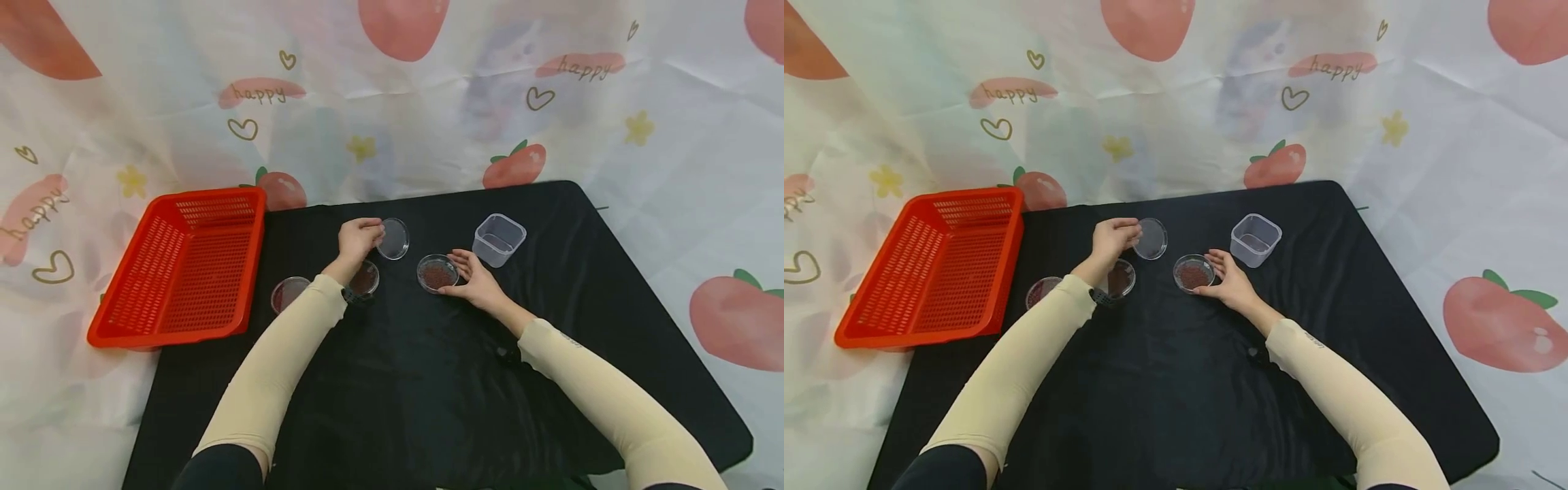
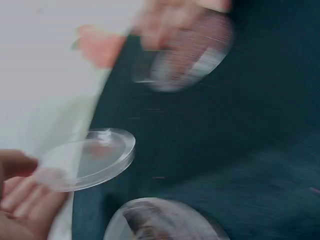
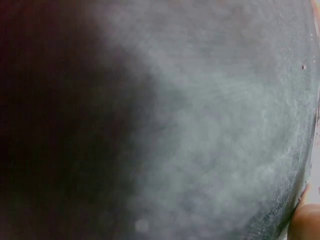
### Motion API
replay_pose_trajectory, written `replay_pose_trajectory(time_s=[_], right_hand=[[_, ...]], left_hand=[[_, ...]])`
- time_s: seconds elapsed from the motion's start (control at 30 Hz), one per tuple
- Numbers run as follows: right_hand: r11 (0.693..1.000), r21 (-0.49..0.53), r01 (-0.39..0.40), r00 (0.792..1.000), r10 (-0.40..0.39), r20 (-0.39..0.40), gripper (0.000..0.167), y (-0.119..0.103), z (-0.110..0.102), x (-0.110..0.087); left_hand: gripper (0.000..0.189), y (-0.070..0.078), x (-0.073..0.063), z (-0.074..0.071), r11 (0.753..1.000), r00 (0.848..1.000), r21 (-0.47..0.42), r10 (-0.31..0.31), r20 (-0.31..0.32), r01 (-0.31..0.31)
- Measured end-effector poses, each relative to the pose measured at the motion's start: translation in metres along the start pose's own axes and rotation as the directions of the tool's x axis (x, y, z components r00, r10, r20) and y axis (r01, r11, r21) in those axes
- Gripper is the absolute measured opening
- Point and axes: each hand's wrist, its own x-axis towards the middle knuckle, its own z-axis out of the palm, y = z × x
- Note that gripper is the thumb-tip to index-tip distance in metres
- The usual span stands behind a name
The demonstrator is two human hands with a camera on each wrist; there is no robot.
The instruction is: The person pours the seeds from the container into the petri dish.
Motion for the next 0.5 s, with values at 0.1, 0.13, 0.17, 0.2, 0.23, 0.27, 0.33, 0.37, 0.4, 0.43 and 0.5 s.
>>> replay_pose_trajectory(time_s=[0.1,0.13,0.17,0.2,0.23,0.27,0.33,0.37,0.4,0.43,0.5], right_hand=[[1.0,-0.006,0.002,1.0,-0.002,-0.006,0.094,-0.003,-0.002,-0.002],[1.0,-0.01,-0.002,1.0,0.002,-0.004,0.093,-0.003,-0.002,-0.002],[1.0,-0.007,-0.01,1.0,0.01,0.0,0.093,-0.008,-0.002,-0.004],[1.0,-0.007,-0.015,1.0,0.015,-0.001,0.093,-0.008,-0.002,-0.003],[1.0,-0.004,-0.018,1.0,0.018,-0.003,0.093,-0.005,-0.001,-0.002],[1.0,-0.001,-0.019,1.0,0.019,-0.003,0.094,-0.002,-0.001,-0.001],[1.0,0.005,-0.019,1.0,0.019,-0.004,0.095,0.007,-0.001,0.003],[1.0,0.004,-0.018,1.0,0.018,-0.005,0.095,0.012,0.0,0.004],[1.0,0.001,-0.015,1.0,0.015,-0.008,0.095,0.016,0.0,0.006],[1.0,-0.002,-0.011,1.0,0.011,-0.012,0.096,0.02,0.0,0.007],[1.0,-0.009,0.003,1.0,-0.003,-0.018,0.095,0.026,0.0,0.008]], left_hand=[[0.028,-0.002,-0.013,0.025,0.896,0.954,0.343,0.299,0.001,-0.281],[0.028,-0.003,-0.017,0.032,0.833,0.928,0.427,0.371,0.04,-0.352],[0.027,-0.003,-0.02,0.04,0.772,0.9,0.483,0.428,0.086,-0.414],[0.028,-0.004,-0.024,0.046,0.721,0.877,0.516,0.458,0.146,-0.463],[0.028,-0.005,-0.029,0.052,0.667,0.853,0.547,0.479,0.206,-0.506],[0.029,-0.006,-0.033,0.057,0.609,0.83,0.578,0.493,0.262,-0.544],[0.029,-0.01,-0.041,0.066,0.503,0.781,0.613,0.512,0.357,-0.61],[0.03,-0.013,-0.044,0.07,0.453,0.758,0.624,0.518,0.396,-0.636],[0.029,-0.015,-0.048,0.074,0.409,0.736,0.631,0.522,0.43,-0.659],[0.028,-0.016,-0.051,0.077,0.367,0.712,0.632,0.53,0.461,-0.683],[0.025,-0.02,-0.056,0.083,0.3,0.661,0.616,0.546,0.515,-0.728]])
